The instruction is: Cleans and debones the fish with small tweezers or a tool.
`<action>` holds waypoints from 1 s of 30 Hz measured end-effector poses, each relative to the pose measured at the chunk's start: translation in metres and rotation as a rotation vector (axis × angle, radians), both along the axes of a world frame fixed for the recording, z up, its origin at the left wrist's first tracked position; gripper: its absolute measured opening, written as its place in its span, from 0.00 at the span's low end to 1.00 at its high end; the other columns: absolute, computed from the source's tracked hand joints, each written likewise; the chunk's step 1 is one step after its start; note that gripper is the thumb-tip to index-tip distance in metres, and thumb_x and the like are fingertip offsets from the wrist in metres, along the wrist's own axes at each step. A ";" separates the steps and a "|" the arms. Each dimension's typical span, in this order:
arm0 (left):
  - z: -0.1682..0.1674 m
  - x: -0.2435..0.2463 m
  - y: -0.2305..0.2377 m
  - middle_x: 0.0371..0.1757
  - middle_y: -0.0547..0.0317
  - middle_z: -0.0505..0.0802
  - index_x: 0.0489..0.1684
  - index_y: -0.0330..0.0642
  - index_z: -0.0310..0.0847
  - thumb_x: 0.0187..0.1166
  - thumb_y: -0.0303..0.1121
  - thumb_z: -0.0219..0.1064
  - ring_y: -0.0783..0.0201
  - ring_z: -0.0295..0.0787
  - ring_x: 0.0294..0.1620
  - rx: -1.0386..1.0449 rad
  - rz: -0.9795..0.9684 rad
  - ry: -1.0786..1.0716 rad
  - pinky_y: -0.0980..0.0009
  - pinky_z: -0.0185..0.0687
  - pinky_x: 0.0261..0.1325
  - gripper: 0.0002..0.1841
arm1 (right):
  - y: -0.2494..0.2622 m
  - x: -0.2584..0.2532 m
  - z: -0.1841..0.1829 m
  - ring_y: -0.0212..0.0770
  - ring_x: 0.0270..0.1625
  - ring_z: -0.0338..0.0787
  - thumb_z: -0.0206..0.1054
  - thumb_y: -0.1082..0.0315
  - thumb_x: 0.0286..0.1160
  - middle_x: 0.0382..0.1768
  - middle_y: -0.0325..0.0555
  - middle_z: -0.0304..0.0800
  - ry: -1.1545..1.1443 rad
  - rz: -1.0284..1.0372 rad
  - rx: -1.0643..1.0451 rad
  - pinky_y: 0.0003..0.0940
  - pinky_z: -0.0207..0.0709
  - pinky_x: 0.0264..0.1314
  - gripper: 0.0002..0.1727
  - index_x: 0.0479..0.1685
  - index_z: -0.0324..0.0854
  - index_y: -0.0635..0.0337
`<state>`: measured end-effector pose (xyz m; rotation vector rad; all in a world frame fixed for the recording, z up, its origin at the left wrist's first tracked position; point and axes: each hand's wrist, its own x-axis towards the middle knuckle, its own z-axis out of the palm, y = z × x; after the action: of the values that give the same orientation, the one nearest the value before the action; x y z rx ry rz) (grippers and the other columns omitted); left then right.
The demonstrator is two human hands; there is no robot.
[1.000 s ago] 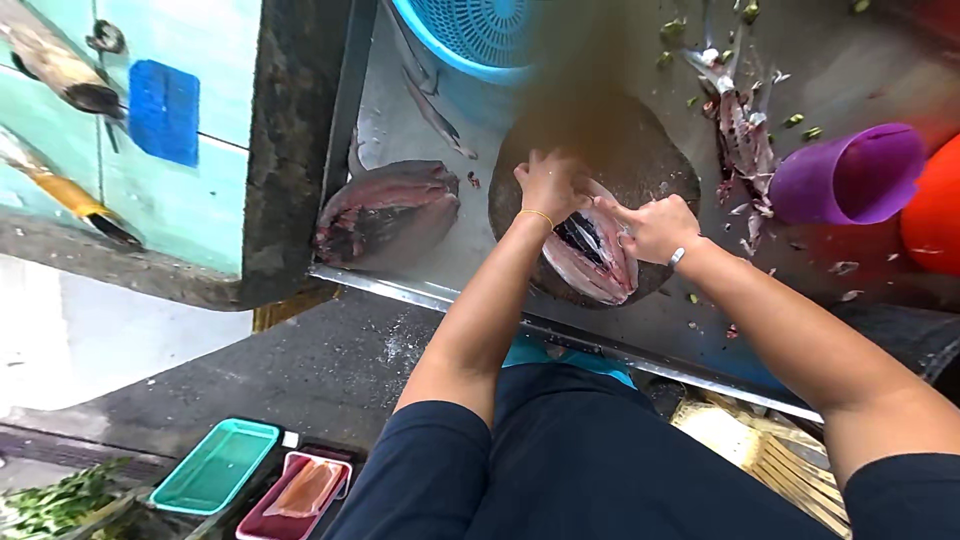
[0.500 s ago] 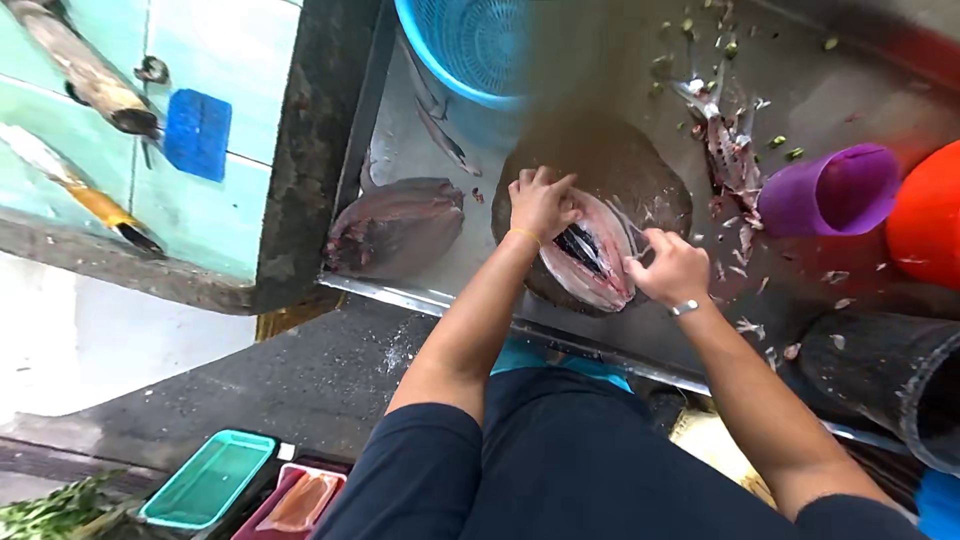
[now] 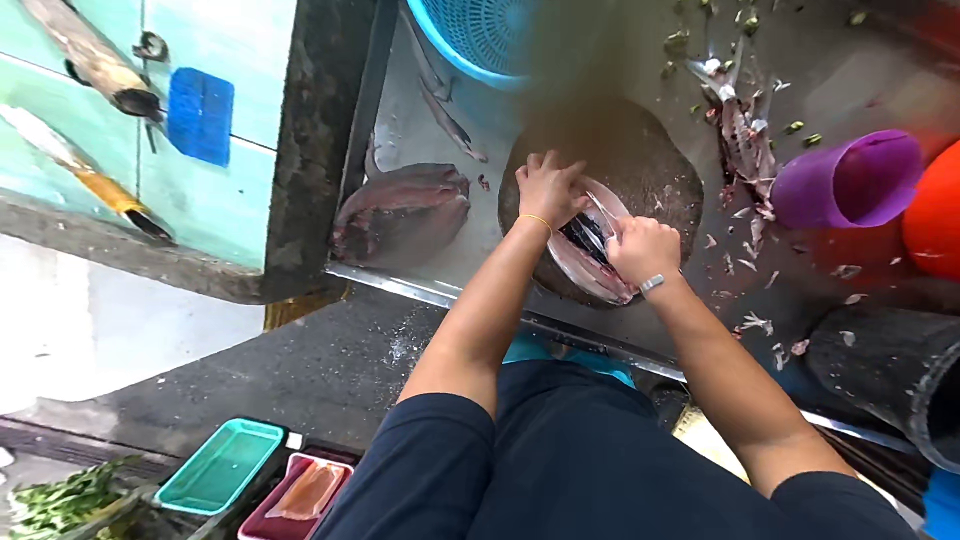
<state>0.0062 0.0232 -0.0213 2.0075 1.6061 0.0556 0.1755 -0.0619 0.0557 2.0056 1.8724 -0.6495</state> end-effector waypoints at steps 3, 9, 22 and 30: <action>0.000 -0.002 0.003 0.77 0.55 0.83 0.80 0.77 0.78 0.67 0.61 0.76 0.42 0.69 0.81 0.001 0.002 0.008 0.33 0.63 0.76 0.35 | -0.006 0.007 0.017 0.64 0.50 0.94 0.57 0.57 0.78 0.46 0.59 0.94 -0.017 0.029 0.048 0.69 0.79 0.46 0.18 0.49 0.89 0.58; 0.000 0.001 0.003 0.77 0.54 0.83 0.80 0.78 0.78 0.66 0.61 0.76 0.42 0.69 0.81 -0.004 -0.001 0.018 0.33 0.63 0.75 0.35 | 0.007 -0.007 0.014 0.64 0.54 0.93 0.61 0.54 0.75 0.49 0.59 0.94 -0.047 -0.044 -0.057 0.71 0.78 0.49 0.18 0.49 0.89 0.56; 0.010 0.004 0.012 0.77 0.51 0.83 0.84 0.73 0.74 0.67 0.54 0.78 0.36 0.68 0.82 -0.033 -0.092 -0.007 0.25 0.63 0.70 0.38 | -0.019 0.058 0.038 0.65 0.53 0.93 0.62 0.53 0.78 0.56 0.60 0.93 0.058 -0.153 0.397 0.72 0.79 0.51 0.24 0.67 0.86 0.55; -0.004 0.021 0.011 0.63 0.59 0.95 0.84 0.66 0.75 0.60 0.47 0.84 0.45 0.83 0.70 -0.064 -0.270 -0.140 0.28 0.60 0.75 0.42 | -0.039 0.020 0.003 0.60 0.55 0.92 0.66 0.44 0.66 0.54 0.54 0.94 0.063 -0.117 0.160 0.71 0.76 0.55 0.28 0.62 0.89 0.50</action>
<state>0.0277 0.0340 -0.0258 2.1028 1.2263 0.0413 0.1956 -0.1011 0.0587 2.2340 1.9088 -0.6177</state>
